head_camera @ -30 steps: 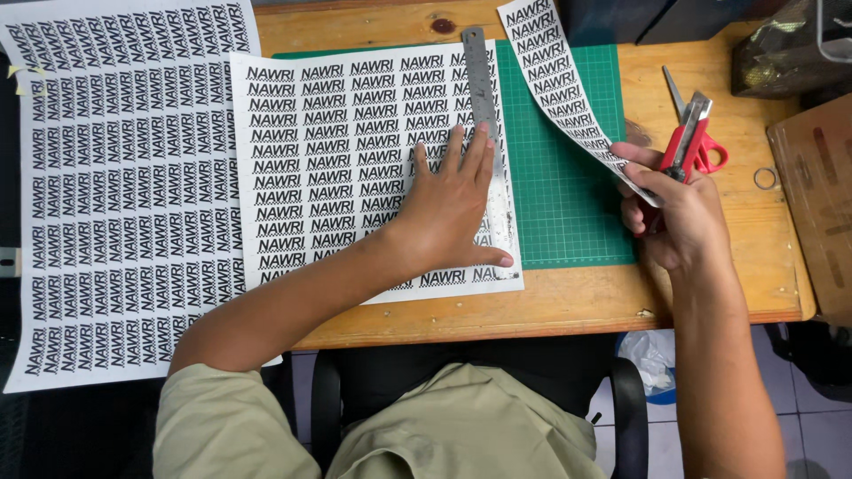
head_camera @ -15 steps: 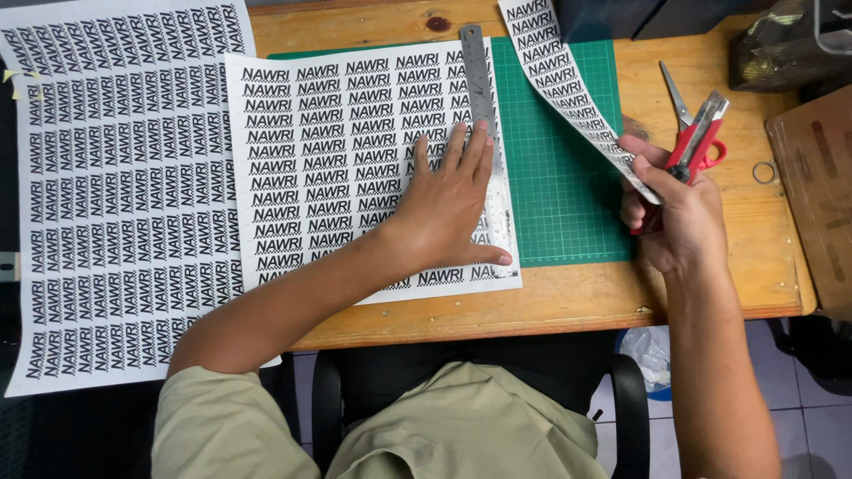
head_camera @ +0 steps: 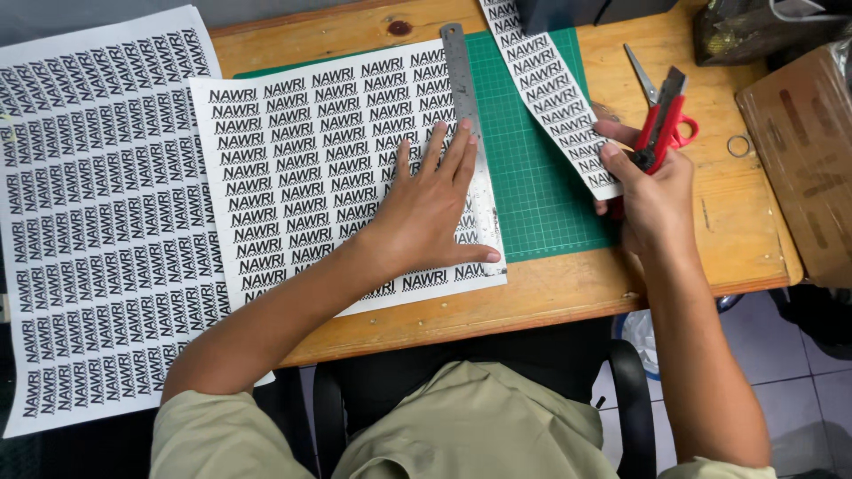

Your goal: The person uses a metal ruler and a red utility knife to cut a large sheet of paper printed with repeated text into strips. They align the ruler, score the paper, and separate the strips on a green cutting mat.

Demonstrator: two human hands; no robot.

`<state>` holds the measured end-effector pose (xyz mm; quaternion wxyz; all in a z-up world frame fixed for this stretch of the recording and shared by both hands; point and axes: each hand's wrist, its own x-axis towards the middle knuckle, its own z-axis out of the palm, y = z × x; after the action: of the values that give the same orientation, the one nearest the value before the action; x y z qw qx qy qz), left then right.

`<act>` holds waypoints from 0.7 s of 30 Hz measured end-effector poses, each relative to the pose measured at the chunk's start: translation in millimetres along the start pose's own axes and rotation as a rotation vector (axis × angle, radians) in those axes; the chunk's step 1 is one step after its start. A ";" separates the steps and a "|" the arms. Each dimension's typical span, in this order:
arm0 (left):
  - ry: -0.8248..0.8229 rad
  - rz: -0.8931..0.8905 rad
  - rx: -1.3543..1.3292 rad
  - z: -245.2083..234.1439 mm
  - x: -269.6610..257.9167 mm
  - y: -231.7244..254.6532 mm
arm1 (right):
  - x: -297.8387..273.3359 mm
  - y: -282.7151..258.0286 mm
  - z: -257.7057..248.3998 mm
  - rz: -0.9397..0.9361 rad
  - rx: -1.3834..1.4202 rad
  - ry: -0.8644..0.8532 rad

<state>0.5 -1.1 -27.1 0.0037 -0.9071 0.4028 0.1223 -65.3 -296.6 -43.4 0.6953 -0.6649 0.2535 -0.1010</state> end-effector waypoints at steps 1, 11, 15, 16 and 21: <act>0.001 -0.004 0.001 -3.7 -0.7 -2.5 | 3.9 1.0 6.6 -0.001 0.001 -0.004; -0.020 -0.010 -0.009 -2.9 0.5 2.1 | -6.0 6.0 -2.1 -0.125 -0.175 0.067; -0.032 -0.039 -0.003 -3.9 -3.0 -3.4 | -2.3 0.8 14.7 -0.085 -0.239 0.015; -0.033 -0.035 -0.003 -3.0 -2.6 -1.8 | -5.6 -4.8 13.7 -0.083 -0.240 0.019; 0.003 -0.002 0.024 5.4 4.5 0.9 | -6.0 -5.4 -23.5 -0.392 -0.852 -0.060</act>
<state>1.6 -4.4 -33.2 0.0141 -0.9076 0.4033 0.1162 -80.8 -314.8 -36.6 0.3352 -0.9291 0.1220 -0.0979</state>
